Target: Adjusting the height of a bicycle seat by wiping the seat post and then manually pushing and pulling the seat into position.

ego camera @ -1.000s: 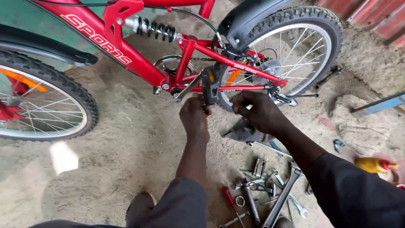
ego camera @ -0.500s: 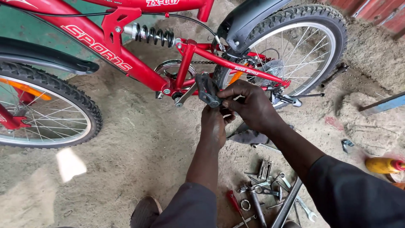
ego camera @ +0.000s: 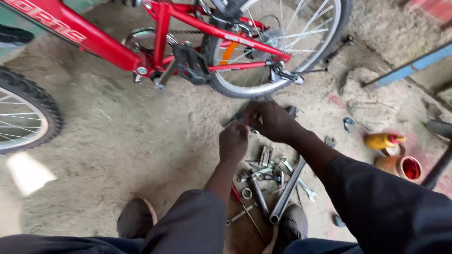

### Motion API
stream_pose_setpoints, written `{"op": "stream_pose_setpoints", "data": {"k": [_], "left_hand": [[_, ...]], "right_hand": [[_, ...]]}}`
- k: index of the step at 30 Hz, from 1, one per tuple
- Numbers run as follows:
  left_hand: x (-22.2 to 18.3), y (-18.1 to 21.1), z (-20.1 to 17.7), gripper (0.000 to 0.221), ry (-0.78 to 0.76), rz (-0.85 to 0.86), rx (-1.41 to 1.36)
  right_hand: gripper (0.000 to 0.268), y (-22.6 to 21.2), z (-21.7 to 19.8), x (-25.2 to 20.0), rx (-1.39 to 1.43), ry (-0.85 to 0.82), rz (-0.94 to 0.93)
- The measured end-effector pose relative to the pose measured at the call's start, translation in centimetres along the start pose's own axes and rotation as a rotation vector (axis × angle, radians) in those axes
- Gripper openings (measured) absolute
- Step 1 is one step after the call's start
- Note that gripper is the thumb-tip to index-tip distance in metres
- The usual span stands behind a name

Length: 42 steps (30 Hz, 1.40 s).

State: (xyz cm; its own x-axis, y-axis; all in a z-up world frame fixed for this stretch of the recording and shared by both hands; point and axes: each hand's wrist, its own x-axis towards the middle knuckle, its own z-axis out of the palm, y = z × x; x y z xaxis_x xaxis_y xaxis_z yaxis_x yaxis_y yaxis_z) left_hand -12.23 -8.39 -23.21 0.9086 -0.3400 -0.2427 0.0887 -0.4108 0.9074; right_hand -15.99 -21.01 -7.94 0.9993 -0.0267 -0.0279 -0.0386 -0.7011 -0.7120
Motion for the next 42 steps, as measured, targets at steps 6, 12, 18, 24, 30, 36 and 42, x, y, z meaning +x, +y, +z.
{"op": "stream_pose_setpoints", "data": {"k": [6,12,18,24,30,36,42], "left_hand": [[-8.8,-4.1,6.1,0.031,-0.408,0.096,0.373],[-12.5,-7.2,9.4,0.022,-0.566,0.269,0.835],[-14.3,-5.9,10.5,0.025,-0.586,0.436,1.191],[-13.2,-5.9,10.8,0.024,-0.533,0.403,1.105],[-7.1,-3.6,5.9,0.009,-0.482,0.285,0.477],[1.6,-0.1,-6.7,0.004,-0.284,0.134,-0.006],[2.7,7.2,-17.3,0.017,0.243,0.066,-0.514]], "right_hand": [[0.02,8.2,5.1,-7.9,-0.265,-0.436,0.371],[0.016,13.0,8.7,-13.5,-0.383,-0.638,0.481],[0.027,14.1,9.6,-15.6,-0.37,-0.644,0.544],[0.025,13.8,9.0,-15.1,-0.373,-0.608,0.546],[0.034,16.5,10.6,-12.1,-0.166,-0.36,0.536],[0.043,3.6,8.3,-2.4,0.253,-0.094,0.427],[0.05,-9.7,6.4,3.6,0.06,0.297,0.168]]}}
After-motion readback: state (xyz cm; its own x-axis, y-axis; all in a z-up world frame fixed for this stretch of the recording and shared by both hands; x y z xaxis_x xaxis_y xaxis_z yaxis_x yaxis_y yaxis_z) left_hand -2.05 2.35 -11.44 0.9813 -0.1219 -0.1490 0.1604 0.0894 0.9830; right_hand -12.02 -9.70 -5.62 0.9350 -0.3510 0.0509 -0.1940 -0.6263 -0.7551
